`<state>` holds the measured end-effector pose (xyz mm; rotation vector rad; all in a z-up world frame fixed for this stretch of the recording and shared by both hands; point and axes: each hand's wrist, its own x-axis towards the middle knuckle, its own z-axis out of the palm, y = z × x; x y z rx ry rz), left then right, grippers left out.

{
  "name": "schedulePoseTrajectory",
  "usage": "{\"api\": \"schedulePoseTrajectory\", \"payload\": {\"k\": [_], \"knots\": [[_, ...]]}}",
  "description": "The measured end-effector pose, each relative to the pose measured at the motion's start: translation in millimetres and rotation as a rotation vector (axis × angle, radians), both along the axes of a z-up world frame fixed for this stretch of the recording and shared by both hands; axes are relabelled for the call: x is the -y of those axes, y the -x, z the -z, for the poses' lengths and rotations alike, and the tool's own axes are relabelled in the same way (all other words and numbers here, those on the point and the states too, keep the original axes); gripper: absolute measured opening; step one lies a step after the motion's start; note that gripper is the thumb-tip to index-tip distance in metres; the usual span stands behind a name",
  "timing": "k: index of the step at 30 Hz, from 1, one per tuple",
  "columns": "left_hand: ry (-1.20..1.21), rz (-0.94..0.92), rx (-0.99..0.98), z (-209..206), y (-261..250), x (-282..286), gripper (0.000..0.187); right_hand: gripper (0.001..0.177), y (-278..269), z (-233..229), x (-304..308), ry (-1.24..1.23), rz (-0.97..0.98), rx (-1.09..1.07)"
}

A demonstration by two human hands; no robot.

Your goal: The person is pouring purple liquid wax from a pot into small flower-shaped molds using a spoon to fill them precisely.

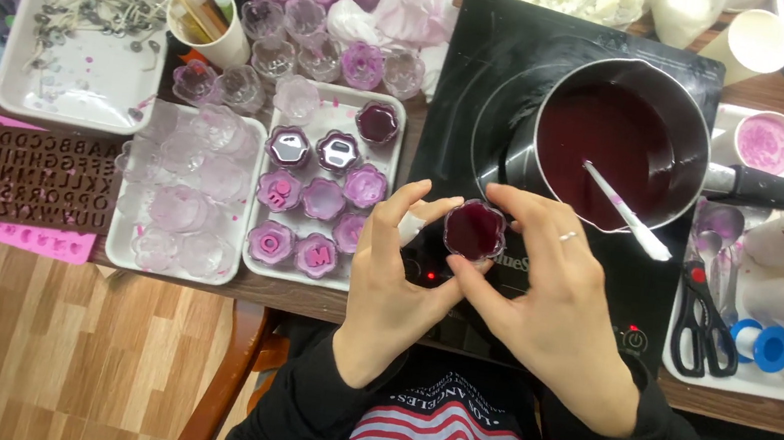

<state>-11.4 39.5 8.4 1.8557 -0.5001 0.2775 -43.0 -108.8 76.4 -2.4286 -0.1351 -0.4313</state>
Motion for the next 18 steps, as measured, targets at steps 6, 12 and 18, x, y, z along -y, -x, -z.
{"api": "schedulePoseTrajectory", "payload": {"k": [6, 12, 18], "knots": [[0.014, -0.085, 0.04, 4.1, -1.5, -11.2, 0.084, 0.068, -16.2, -5.8, -20.3, 0.047, -0.039, -0.102], [0.007, -0.158, 0.054, 7.4, -7.2, -28.5, 0.083, 0.072, -36.3, -7.5, -39.9, 0.158, -0.125, -0.121], [0.001, -0.228, 0.046, 8.5, -15.5, -46.0, 0.083, 0.073, -53.9, -6.1, -60.9, 0.203, -0.164, -0.121]]}}
